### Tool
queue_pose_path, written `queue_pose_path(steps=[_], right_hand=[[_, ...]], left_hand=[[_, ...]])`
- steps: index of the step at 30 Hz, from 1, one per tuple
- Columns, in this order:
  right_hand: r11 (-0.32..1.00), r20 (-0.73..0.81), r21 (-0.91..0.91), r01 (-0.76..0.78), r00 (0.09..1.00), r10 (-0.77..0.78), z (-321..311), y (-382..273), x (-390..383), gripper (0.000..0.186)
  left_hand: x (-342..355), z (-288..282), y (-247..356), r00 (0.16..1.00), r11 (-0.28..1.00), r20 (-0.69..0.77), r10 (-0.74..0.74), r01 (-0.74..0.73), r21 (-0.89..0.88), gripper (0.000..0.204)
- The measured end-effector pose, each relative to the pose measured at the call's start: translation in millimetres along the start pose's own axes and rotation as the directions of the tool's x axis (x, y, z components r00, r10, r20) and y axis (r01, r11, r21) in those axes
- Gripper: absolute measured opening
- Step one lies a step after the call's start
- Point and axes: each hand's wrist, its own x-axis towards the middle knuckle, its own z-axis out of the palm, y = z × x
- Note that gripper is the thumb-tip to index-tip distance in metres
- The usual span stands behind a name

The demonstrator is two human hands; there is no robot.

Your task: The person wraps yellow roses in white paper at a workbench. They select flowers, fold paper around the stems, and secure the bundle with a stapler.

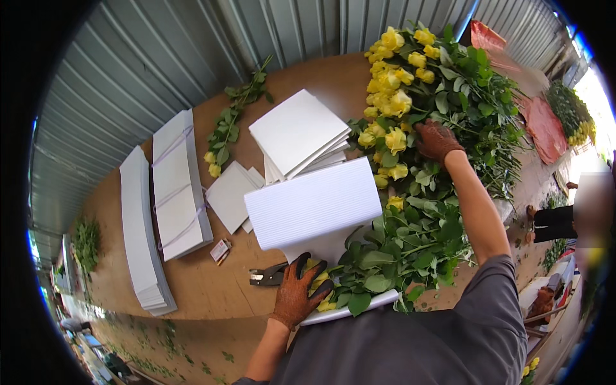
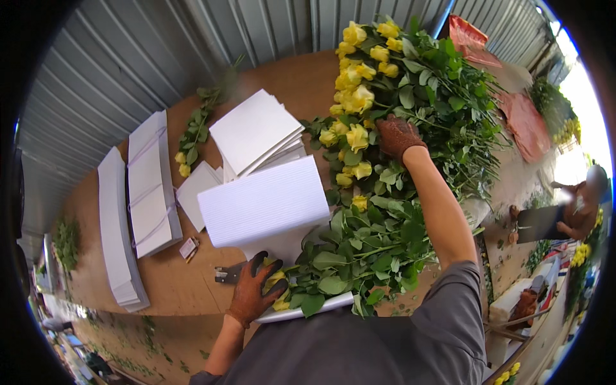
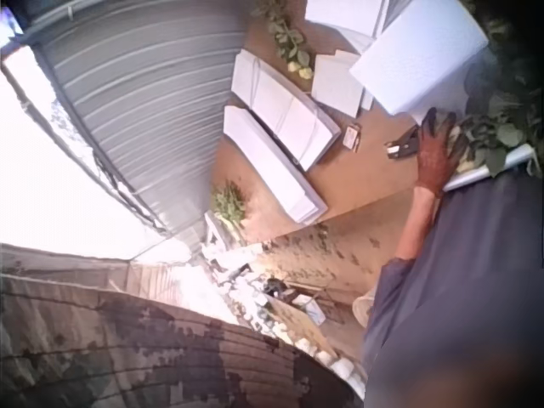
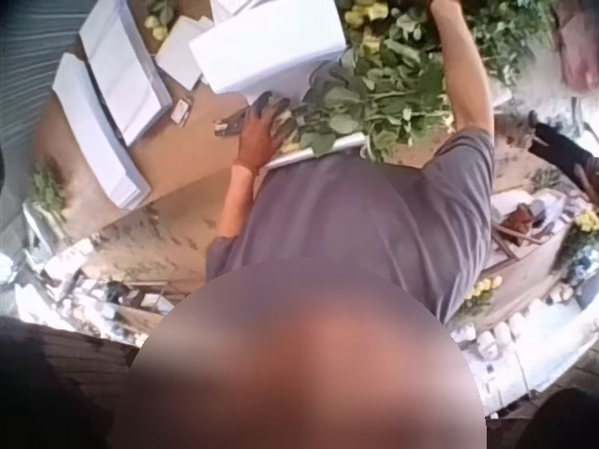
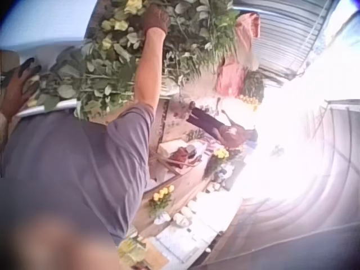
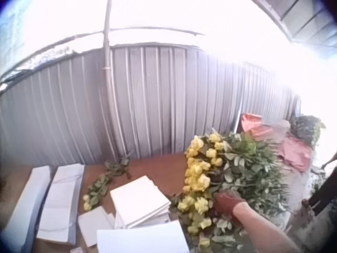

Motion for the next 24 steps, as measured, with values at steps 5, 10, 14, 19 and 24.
queue_pose_path(steps=[5,10,14,19,24], right_hand=[[0.963,-0.301,0.261,-0.073,0.941,0.153,9.8,-4.9,31.8,0.032],[0.986,-0.047,-0.066,-0.152,0.988,0.15,12.2,-11.8,47.8,0.041],[0.995,0.005,-0.059,-0.077,0.997,0.078,19.2,-1.3,25.2,0.037],[0.902,-0.191,0.379,0.209,0.971,-0.145,-15.3,24.8,-12.5,0.036],[0.708,-0.396,0.64,0.298,0.918,-0.028,-85.6,22.6,-93.5,0.046]], left_hand=[[0.0,0.2,-9.9,0.999,0.999,-0.038,0.036,-0.036,-0.018,0.046],[8.9,4.7,-13.9,0.993,0.99,-0.105,-0.048,0.034,-0.134,0.032],[15.9,11.9,-20.0,0.989,0.997,-0.143,-0.02,0.009,-0.081,0.032],[13.4,11.5,-19.9,0.984,0.996,-0.175,-0.038,0.024,-0.082,0.032],[12.0,12.9,-21.4,0.985,0.996,-0.164,-0.047,0.033,-0.085,0.033]])
